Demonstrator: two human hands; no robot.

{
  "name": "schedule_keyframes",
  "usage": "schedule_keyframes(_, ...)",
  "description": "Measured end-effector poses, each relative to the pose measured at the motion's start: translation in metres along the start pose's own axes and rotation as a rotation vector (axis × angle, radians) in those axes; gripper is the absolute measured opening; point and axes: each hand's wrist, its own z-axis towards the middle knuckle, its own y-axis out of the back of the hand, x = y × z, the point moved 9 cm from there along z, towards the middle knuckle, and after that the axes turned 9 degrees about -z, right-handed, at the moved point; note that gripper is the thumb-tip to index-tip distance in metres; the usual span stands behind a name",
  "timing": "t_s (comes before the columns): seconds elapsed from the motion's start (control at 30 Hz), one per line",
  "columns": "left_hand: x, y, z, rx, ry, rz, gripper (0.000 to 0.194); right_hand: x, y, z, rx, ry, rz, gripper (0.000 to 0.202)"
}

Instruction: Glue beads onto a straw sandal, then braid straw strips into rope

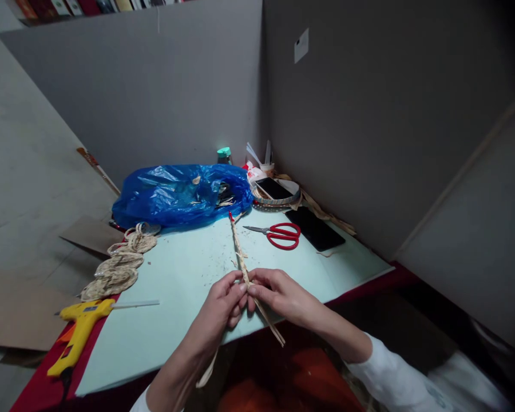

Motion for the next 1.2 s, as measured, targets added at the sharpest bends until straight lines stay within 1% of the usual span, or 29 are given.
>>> schedule_keyframes(0.07, 0.001, 0.004, -0.003, -0.044, 0.005, 0.020, 0.033, 0.006, 0.005, -0.005, -0.041, -0.013, -0.162, 0.018)
schedule_keyframes(0.17, -0.003, 0.006, -0.004, -0.097, -0.020, 0.099, 0.024, 0.015, 0.014, -0.013, -0.111, -0.099, -0.553, 0.017)
schedule_keyframes(0.23, -0.007, 0.005, -0.004, -0.124, -0.061, 0.156, 0.030, 0.020, 0.013, -0.016, -0.111, -0.145, -0.791, 0.018)
schedule_keyframes(0.27, -0.009, 0.005, -0.004, -0.136, -0.085, 0.168, 0.032, 0.023, 0.010, -0.018, -0.111, -0.140, -0.873, 0.017)
schedule_keyframes(0.33, -0.010, 0.005, -0.005, -0.158, -0.112, 0.140, 0.028, 0.031, 0.001, -0.021, -0.142, -0.072, -0.984, 0.011)
schedule_keyframes(0.43, -0.005, 0.009, -0.008, -0.190, -0.099, 0.046, 0.019, 0.041, -0.022, -0.028, -0.226, 0.115, -1.097, 0.018)
schedule_keyframes(0.5, -0.001, 0.011, -0.010, -0.191, -0.078, -0.018, 0.023, 0.046, -0.039, -0.034, -0.280, 0.256, -1.171, 0.020)
schedule_keyframes(0.57, -0.001, 0.012, -0.012, -0.174, -0.077, -0.077, 0.026, 0.046, -0.050, -0.038, -0.300, 0.332, -1.210, 0.020)
schedule_keyframes(0.63, -0.001, 0.013, -0.012, -0.166, -0.079, -0.116, 0.026, 0.047, -0.050, -0.039, -0.279, 0.352, -1.176, 0.018)
schedule_keyframes(0.67, -0.001, 0.014, -0.012, -0.164, -0.081, -0.128, 0.025, 0.048, -0.046, -0.038, -0.269, 0.350, -1.128, 0.015)
schedule_keyframes(0.73, -0.002, 0.015, -0.013, -0.161, -0.087, -0.155, 0.024, 0.053, -0.031, -0.035, -0.259, 0.319, -0.988, 0.011)
schedule_keyframes(0.83, -0.002, 0.013, -0.013, -0.144, -0.087, -0.207, 0.026, 0.052, 0.003, -0.027, -0.321, 0.147, -0.775, 0.020)
schedule_keyframes(0.9, -0.002, 0.012, -0.014, -0.136, -0.095, -0.216, 0.027, 0.040, 0.013, -0.019, -0.299, 0.028, -0.635, 0.021)
schedule_keyframes(0.97, -0.003, 0.011, -0.014, -0.135, -0.111, -0.201, 0.027, 0.027, 0.009, -0.009, -0.197, -0.022, -0.481, 0.022)
schedule_keyframes(1.03, -0.005, 0.010, -0.015, -0.132, -0.129, -0.182, 0.027, 0.017, 0.001, 0.000, -0.106, -0.019, -0.334, 0.025)
schedule_keyframes(1.1, -0.005, 0.008, -0.017, -0.121, -0.144, -0.152, 0.027, 0.009, -0.003, 0.006, -0.067, -0.014, -0.228, 0.026)
schedule_keyframes(1.2, -0.006, 0.009, -0.023, -0.126, -0.163, -0.047, 0.026, 0.000, -0.008, 0.010, -0.012, -0.028, -0.122, 0.027)
